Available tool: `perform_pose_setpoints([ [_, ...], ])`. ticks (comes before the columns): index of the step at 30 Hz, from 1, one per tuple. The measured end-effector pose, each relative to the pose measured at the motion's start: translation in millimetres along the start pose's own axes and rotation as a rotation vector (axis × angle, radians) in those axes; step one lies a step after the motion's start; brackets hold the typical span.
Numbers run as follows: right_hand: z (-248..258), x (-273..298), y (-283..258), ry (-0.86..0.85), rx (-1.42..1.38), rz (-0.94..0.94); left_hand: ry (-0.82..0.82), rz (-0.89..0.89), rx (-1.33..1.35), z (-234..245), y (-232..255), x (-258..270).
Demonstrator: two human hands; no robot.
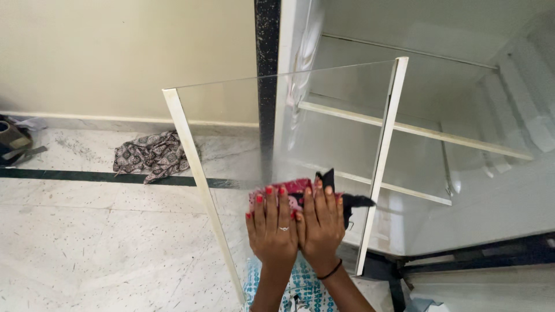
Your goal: The person wipes a glass door with a patterned cloth, moving the cloth in circular and vertical strokes across the surface. The person remains seated on the floor throughout the task.
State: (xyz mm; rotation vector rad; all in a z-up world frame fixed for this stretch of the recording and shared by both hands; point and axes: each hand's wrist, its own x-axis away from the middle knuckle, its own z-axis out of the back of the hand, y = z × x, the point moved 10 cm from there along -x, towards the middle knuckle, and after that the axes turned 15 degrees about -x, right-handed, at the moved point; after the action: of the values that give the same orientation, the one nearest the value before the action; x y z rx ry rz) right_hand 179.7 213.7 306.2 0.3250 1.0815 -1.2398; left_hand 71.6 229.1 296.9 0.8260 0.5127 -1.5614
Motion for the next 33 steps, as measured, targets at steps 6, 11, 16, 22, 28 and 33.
perform_pose_setpoints([
  [6,-8,89,12,-0.125,-0.022,-0.062,-0.105,-0.043,-0.018,-30,-4,93],
  [11,-15,180,21,-0.213,-0.048,-0.118,-0.171,-0.098,-0.013,-49,-10,183],
  [16,-23,238,11,-0.298,0.046,0.055,0.042,-0.080,-0.174,-44,-12,251],
  [22,-20,255,7,-0.323,0.093,-0.040,-0.088,-0.102,-0.140,-49,-13,259],
  [28,-5,166,-11,-0.425,-0.020,-0.169,-0.423,-0.030,0.035,-47,-14,192],
  [33,25,20,-40,-0.295,-0.055,-0.089,-0.303,-0.019,0.086,15,-4,38],
])
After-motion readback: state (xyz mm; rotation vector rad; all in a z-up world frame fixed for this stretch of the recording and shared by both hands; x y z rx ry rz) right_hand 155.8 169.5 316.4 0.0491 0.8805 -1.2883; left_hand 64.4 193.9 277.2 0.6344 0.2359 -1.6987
